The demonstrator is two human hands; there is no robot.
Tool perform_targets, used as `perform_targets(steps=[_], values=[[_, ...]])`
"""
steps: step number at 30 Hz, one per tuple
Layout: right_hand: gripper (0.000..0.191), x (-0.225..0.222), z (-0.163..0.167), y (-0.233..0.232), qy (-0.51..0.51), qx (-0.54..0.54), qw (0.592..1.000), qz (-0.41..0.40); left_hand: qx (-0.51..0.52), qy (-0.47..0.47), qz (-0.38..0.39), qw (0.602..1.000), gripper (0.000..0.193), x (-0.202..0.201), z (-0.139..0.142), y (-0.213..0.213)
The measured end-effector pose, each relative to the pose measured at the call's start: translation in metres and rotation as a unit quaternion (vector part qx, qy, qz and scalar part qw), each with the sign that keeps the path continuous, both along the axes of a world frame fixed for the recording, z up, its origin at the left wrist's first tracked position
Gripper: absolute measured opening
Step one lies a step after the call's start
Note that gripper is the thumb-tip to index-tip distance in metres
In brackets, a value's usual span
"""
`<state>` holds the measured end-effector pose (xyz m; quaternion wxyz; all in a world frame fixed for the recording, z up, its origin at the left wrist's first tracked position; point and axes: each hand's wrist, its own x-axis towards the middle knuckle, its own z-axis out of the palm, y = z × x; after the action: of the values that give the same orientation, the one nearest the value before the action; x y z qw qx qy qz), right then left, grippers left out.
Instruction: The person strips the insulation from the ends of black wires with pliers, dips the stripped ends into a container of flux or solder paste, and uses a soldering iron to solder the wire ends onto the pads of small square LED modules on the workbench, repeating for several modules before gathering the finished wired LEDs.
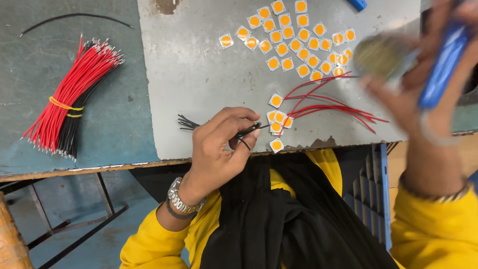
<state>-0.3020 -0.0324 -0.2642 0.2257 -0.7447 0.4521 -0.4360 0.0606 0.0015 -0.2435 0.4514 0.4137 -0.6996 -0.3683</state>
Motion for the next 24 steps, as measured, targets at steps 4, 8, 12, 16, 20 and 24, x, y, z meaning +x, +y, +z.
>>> perform_targets(steps=[4,8,12,16,20,24], values=[[0.102,0.067,0.013,0.046,-0.117,0.091,0.984,0.103,-0.012,-0.005,-0.015,1.000,0.010,-0.009,0.003,0.003],[0.098,0.098,0.021,0.066,-0.198,0.173,0.957,0.122,-0.021,-0.025,-0.021,0.999,0.013,-0.015,0.005,0.007],[0.097,0.100,0.025,0.068,-0.210,0.168,0.953,0.137,-0.037,-0.045,-0.020,0.998,0.015,-0.017,0.009,0.010],[0.097,0.097,0.025,0.068,-0.220,0.154,0.952,0.148,-0.068,-0.069,-0.021,0.995,0.020,-0.018,0.011,0.012],[0.095,0.095,0.025,0.070,-0.241,0.163,0.946,0.140,-0.072,-0.075,-0.018,0.994,0.022,-0.019,0.011,0.013],[0.093,0.089,0.021,0.072,-0.257,0.161,0.944,0.128,-0.075,-0.082,-0.018,0.994,0.023,-0.019,0.011,0.013]])
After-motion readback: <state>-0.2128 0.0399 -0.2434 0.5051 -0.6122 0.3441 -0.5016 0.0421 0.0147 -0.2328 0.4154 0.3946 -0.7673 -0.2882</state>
